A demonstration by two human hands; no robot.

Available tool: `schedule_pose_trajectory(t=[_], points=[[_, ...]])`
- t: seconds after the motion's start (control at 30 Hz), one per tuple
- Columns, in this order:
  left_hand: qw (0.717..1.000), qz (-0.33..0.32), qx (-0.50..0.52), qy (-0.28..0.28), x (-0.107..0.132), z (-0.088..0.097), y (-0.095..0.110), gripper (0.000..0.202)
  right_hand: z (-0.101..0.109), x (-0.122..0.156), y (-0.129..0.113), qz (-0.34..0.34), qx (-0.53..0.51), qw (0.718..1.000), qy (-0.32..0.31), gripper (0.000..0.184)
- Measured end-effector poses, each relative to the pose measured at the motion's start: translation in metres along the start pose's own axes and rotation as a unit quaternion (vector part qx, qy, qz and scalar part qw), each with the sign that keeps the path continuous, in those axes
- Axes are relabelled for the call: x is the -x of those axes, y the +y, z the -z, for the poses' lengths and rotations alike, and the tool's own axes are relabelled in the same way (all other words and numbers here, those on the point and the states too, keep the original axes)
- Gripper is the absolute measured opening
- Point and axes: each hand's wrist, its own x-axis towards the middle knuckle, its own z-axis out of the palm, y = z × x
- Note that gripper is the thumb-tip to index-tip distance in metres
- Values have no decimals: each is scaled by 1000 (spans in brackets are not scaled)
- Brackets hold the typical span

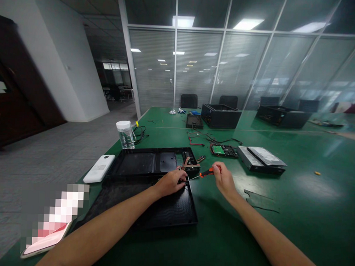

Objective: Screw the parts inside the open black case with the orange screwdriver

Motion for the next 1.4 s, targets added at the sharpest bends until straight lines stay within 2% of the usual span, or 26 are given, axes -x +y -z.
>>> schedule_pose_trajectory(t=[0.1, 0.17, 0.27, 0.37, 0.47, 0.53, 0.63, 0.77, 0.9, 1.0, 1.13, 1.27, 1.4], points=[[1000, -8, -11, 6, 1, -1, -2, 24, 7, -3, -10, 34, 53, 998, -15, 33], [1000, -12, -19, 12, 1, -2, -4, 25, 16, -10, -27, 86, 115, 988, -52, 37], [999, -16, -21, 19, 1, -4, -5, 27, 31, -26, -65, 163, 243, 944, -149, 45], [999, -16, -25, 22, 1, -5, -6, 26, 39, -43, -106, 174, 332, 900, -223, 47], [999, -10, -29, 28, 1, -5, -5, 28, 37, -56, -134, 178, 330, 883, -282, 36], [999, -12, -31, 26, 0, -6, -5, 29, 31, -62, -144, 171, 340, 872, -308, 39], [999, -19, -36, 28, 1, -5, -5, 29, 25, -68, -150, 139, 385, 864, -294, 54], [998, -19, -46, 33, 1, -5, -5, 29, 23, -73, -154, 166, 356, 863, -318, 47], [999, -18, -42, 24, 1, -3, -4, 26, 25, -74, -154, 133, 370, 862, -321, 57], [999, -19, -40, 27, 1, -4, -4, 26, 26, -73, -152, 141, 337, 868, -335, 49], [999, -11, -37, 24, 1, -4, -5, 29, 25, -74, -149, 115, 362, 873, -306, 56], [999, -12, -41, 22, 1, -3, -4, 28, 26, -75, -145, 141, 328, 874, -329, 43], [999, -19, -44, 24, 1, -3, -4, 29, 28, -71, -140, 133, 334, 880, -311, 46]])
